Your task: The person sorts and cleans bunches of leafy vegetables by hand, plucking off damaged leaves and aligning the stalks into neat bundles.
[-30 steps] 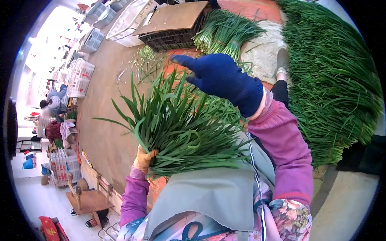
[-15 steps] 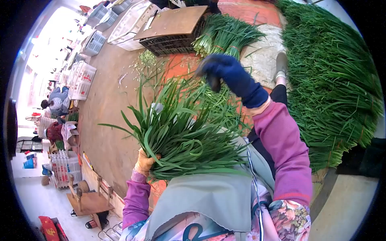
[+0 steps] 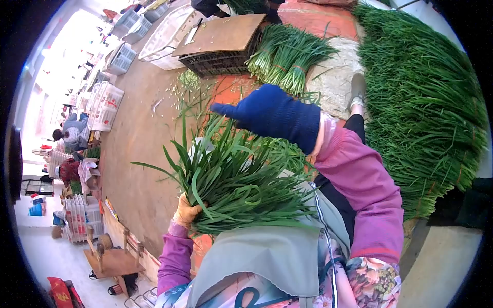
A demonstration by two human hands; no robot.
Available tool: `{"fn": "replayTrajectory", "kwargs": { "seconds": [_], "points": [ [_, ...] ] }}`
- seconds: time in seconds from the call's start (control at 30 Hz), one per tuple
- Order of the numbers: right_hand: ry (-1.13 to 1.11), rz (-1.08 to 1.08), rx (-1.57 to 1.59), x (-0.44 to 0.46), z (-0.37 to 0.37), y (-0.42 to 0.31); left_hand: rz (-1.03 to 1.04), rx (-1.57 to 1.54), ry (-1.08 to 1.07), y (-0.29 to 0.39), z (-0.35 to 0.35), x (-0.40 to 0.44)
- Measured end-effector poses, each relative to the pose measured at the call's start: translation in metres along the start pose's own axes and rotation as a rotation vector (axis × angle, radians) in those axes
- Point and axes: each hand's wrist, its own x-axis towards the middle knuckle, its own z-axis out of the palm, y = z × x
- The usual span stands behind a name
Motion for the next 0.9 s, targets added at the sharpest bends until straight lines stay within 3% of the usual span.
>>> {"fn": "replayTrajectory", "kwargs": {
  "seconds": [0.07, 0.13, 0.2, 0.27, 0.33, 0.4, 0.43, 0.47, 0.53, 0.67, 0.7, 0.73, 0.8, 0.83, 0.87, 0.9],
  "points": [
    [-0.033, -0.182, 0.115, 0.002, 0.015, 0.006, 0.0, 0.004, 0.004, -0.001, 0.0, -0.001],
    [0.02, -0.194, 0.223, 0.0, 0.016, 0.011, -0.001, 0.007, 0.012, 0.003, 0.002, -0.002],
    [0.036, 0.266, 1.49, -0.007, 0.006, 0.02, 0.018, 0.01, 0.011, 0.005, 0.004, -0.001],
    [0.426, 0.262, 1.506, -0.012, 0.0, 0.048, 0.0, 0.002, 0.009, 0.003, 0.003, -0.003],
    [0.388, 0.263, 1.411, -0.019, -0.004, 0.063, 0.011, 0.013, 0.001, 0.003, 0.002, -0.002],
    [0.044, 0.413, 0.887, -0.028, 0.0, 0.062, 0.052, 0.002, 0.014, -0.001, 0.001, -0.002],
    [0.024, 0.181, 0.431, -0.035, -0.002, 0.063, 0.039, -0.038, 0.03, -0.003, 0.002, -0.002],
    [-0.202, 0.319, 0.293, -0.042, -0.004, 0.059, 0.039, -0.044, 0.029, -0.002, 0.002, -0.003],
    [-0.266, 0.251, 0.302, -0.052, 0.007, 0.054, -0.023, 0.013, -0.025, 0.006, 0.001, -0.003],
    [-0.234, 0.167, 0.566, -0.062, 0.029, 0.039, 0.036, 0.014, 0.009, -0.001, 0.001, -0.002],
    [-0.374, 0.319, 0.854, -0.06, 0.031, 0.038, 0.034, 0.018, 0.011, 0.0, 0.001, -0.003],
    [-0.374, 0.316, 0.857, -0.061, 0.028, 0.036, 0.043, 0.034, 0.01, 0.0, 0.002, -0.002],
    [-0.248, 0.425, 1.218, -0.062, 0.014, 0.038, 0.057, 0.05, 0.026, 0.004, 0.004, -0.001],
    [-0.062, 0.426, 1.441, -0.065, 0.011, 0.044, 0.023, 0.047, 0.024, 0.01, 0.006, -0.001],
    [0.279, 0.313, 1.762, -0.074, 0.024, 0.06, -0.014, 0.041, 0.022, 0.014, 0.007, -0.001],
    [0.439, 0.308, 1.683, -0.073, 0.017, 0.07, 0.009, 0.082, -0.003, 0.012, 0.007, 0.002]
  ]
}}
